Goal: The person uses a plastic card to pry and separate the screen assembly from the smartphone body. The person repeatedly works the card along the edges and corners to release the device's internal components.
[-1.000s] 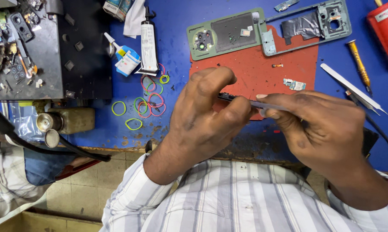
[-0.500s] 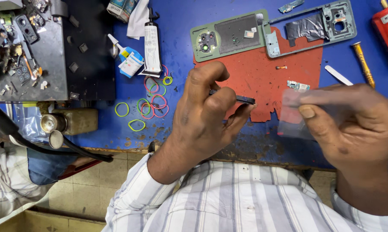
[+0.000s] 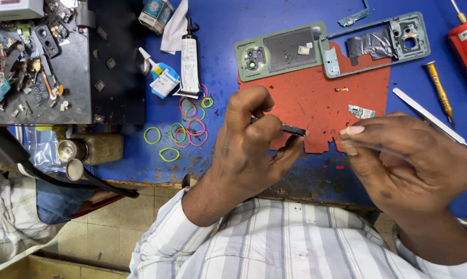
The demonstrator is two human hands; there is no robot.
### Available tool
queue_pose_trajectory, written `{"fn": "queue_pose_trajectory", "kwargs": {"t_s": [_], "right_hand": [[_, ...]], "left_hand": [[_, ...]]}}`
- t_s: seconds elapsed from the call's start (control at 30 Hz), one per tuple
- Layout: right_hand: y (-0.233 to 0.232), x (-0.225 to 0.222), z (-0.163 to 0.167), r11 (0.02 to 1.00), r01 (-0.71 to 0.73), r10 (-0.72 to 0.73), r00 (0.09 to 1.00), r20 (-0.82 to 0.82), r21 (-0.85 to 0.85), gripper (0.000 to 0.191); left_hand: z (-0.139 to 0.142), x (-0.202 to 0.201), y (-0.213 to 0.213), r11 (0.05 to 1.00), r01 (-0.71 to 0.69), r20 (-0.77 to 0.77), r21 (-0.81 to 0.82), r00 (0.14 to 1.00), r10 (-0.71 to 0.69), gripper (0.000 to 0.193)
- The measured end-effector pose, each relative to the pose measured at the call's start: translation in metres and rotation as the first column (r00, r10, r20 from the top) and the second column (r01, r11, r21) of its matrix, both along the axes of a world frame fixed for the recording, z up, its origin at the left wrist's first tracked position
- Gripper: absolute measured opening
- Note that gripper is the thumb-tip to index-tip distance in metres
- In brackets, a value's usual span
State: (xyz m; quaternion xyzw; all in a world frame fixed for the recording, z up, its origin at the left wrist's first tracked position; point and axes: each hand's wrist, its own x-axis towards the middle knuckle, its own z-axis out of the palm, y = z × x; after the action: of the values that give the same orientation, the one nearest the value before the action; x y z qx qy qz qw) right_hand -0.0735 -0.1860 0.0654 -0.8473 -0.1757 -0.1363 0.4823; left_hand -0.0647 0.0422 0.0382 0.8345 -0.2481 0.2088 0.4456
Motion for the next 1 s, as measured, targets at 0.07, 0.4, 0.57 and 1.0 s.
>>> {"fn": "queue_pose_trajectory", "kwargs": {"t_s": [0.07, 0.4, 0.57, 1.0], "right_hand": [[0.003, 0.002, 0.004, 0.999, -0.027, 0.026, 1.0, 0.007, 0.021, 0.016], [0.02, -0.001, 0.014, 0.993, 0.07, -0.063, 0.995, -0.077, 0.094, 0.015], [0.03, -0.001, 0.018, 0.997, 0.045, -0.041, 0.997, 0.071, -0.058, 0.017], [-0.008, -0.005, -0.004, 0.962, 0.18, -0.146, 0.974, -0.172, 0.205, 0.014]], "left_hand": [[0.0, 0.0, 0.0, 0.999, -0.043, 0.018, -0.012, 0.999, 0.043, 0.067], [-0.002, -0.002, -0.014, 0.933, -0.169, -0.136, -0.317, 0.982, 0.132, 0.062], [-0.005, -0.002, -0.015, 0.919, -0.191, -0.155, -0.343, 0.977, 0.145, 0.061], [-0.001, -0.003, -0.006, 0.978, -0.13, -0.031, -0.163, 0.992, 0.126, 0.062]]}}
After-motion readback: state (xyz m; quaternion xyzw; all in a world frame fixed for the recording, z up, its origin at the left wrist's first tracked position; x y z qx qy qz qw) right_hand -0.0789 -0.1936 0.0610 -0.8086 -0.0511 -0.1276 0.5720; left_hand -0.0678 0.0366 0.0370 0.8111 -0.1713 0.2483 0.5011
